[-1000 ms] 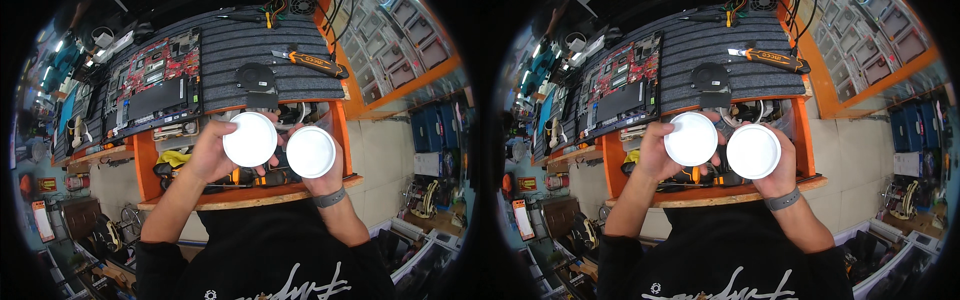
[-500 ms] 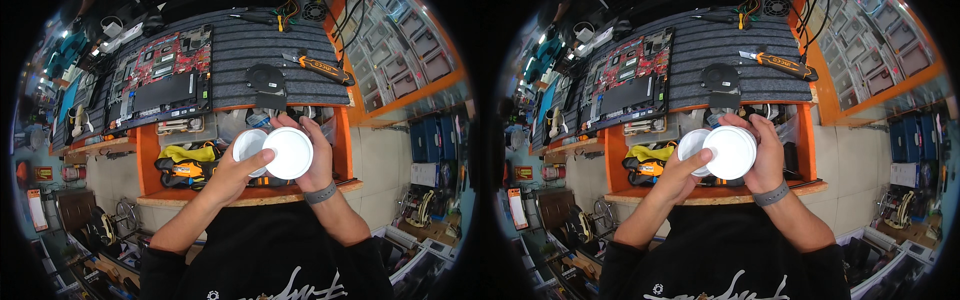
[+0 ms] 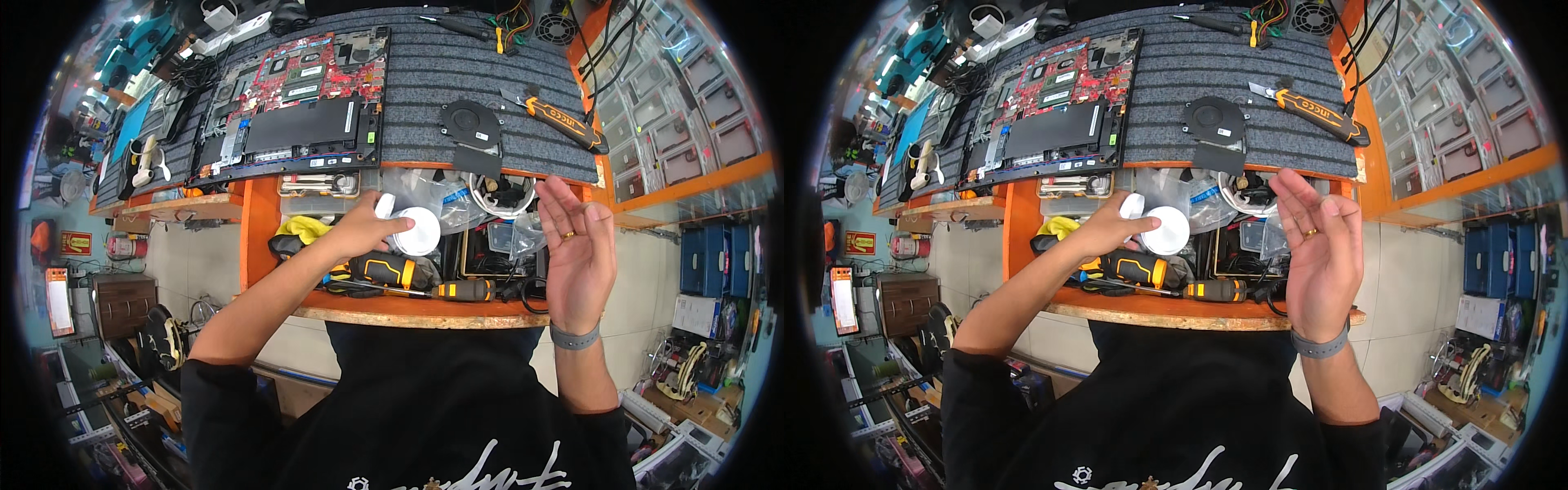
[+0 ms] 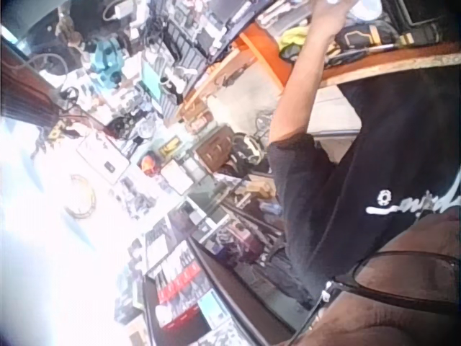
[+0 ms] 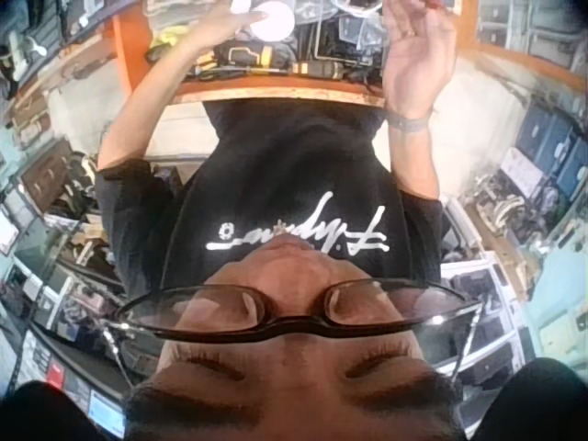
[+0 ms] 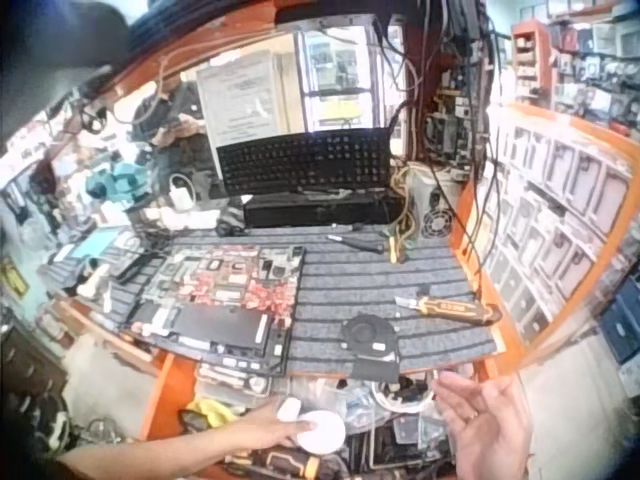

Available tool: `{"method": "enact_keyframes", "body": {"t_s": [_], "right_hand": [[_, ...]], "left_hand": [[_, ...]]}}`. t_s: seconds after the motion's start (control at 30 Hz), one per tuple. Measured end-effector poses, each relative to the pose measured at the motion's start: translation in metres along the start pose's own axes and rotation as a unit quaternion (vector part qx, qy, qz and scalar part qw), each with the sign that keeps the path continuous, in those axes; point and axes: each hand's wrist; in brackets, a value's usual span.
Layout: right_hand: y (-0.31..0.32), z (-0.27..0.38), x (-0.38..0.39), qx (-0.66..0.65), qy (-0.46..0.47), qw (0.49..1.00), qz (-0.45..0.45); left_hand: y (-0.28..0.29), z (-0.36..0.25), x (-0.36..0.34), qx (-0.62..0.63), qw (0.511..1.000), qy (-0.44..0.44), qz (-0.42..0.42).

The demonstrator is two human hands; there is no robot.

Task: The person holds a laptop fan and uses a utility knife to scrape or clean its connector pins and edges before placing it down next to the disassembled laptop.

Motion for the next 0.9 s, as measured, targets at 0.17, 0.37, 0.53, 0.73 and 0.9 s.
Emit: {"method": "enact_keyframes", "body": {"t_s": [0.17,0.37,0.53,0.73,0.9], "right_hand": [[-0.002,0.009,0.003,0.003,0.002,1.0,0.012],[0.003,0.017,-0.001,0.011,0.007,1.0,0.019],[0.012,0.025,-0.005,0.004,0.009,1.0,0.028],[0.017,0.03,-0.03,0.092,0.045,0.994,0.045],[0.003,0.034,-0.063,0.178,0.05,0.979,0.09]], "left_hand": [[0.001,0.008,-0.018,-0.245,0.969,-0.039,0.02],[0.008,-0.039,0.028,-0.309,0.948,-0.07,-0.039],[0.036,-0.058,0.069,-0.053,0.987,-0.128,0.084],[0.115,-0.119,0.02,-0.035,0.955,-0.273,-0.107],[0.221,-0.166,-0.095,0.044,0.915,-0.294,-0.272]]}}
Point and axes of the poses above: each hand's wrist, its own x-axis away from the middle knuckle, its own y-axis out of the back of the hand, z = x × y, and after that the axes turned 4 degrees about z, right-handed
